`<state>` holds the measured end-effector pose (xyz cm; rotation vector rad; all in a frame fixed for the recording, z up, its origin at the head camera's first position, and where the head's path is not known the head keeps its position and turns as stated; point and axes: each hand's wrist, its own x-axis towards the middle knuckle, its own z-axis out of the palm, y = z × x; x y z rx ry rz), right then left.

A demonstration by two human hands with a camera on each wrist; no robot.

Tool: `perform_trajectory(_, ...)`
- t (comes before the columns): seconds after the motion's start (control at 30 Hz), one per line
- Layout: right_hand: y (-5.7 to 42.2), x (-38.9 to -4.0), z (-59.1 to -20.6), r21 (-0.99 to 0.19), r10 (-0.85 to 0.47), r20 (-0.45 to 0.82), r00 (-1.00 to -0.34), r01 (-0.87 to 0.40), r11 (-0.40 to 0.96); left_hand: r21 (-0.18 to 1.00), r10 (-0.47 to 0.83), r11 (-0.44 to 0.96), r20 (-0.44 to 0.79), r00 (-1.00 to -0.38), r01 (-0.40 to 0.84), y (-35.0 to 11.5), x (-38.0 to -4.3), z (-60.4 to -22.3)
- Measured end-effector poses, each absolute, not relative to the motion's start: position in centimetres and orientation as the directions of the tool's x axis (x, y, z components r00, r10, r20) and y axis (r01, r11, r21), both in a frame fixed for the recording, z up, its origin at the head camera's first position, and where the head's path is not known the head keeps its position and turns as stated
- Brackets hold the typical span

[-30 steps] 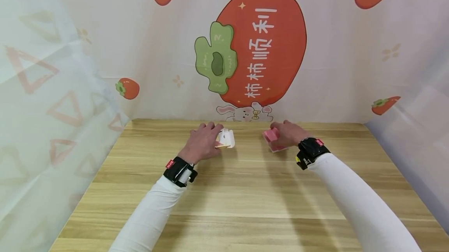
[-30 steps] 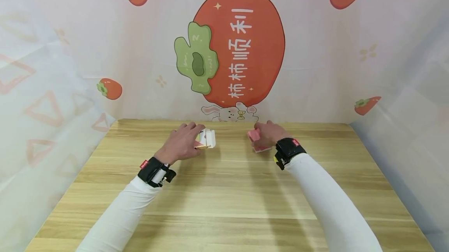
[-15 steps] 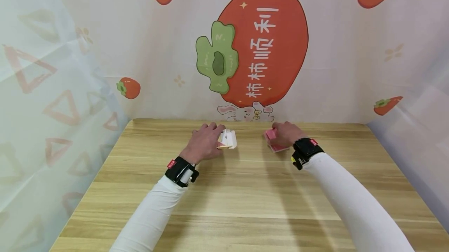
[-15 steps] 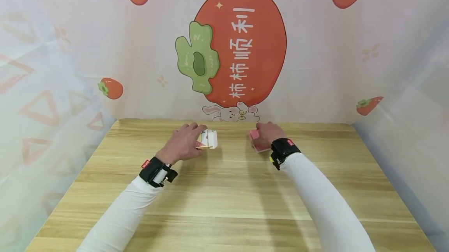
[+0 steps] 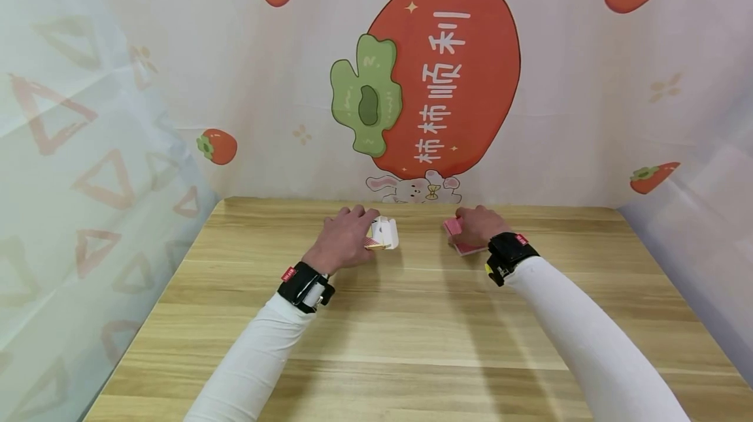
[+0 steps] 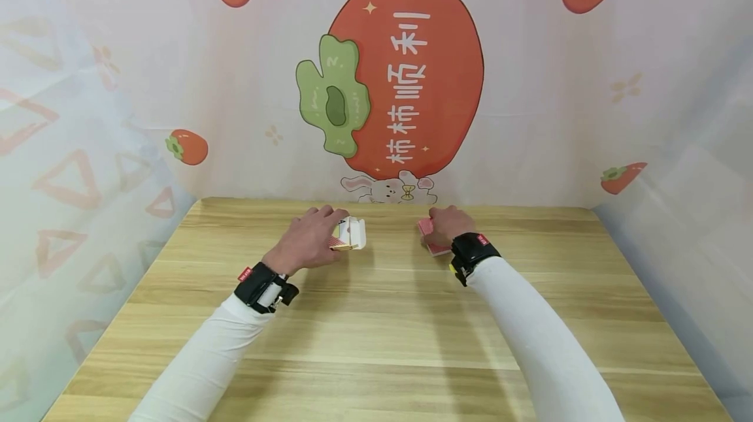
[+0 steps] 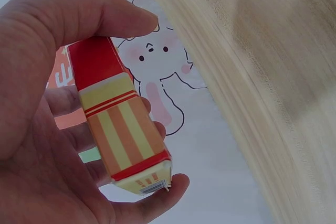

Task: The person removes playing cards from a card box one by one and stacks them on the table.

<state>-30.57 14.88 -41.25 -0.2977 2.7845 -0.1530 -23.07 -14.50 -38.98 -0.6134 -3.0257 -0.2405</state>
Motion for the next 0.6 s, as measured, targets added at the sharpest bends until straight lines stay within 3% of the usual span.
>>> perform_trajectory(0.6, 14.74, -30.97, -42.1, -0.12, -0.231, -0.305, -0.924, -0.204, 0.972, 0.151, 0.374, 0.912, 0.069, -0.925, 0.38, -14.44, -22.92, -38.88)
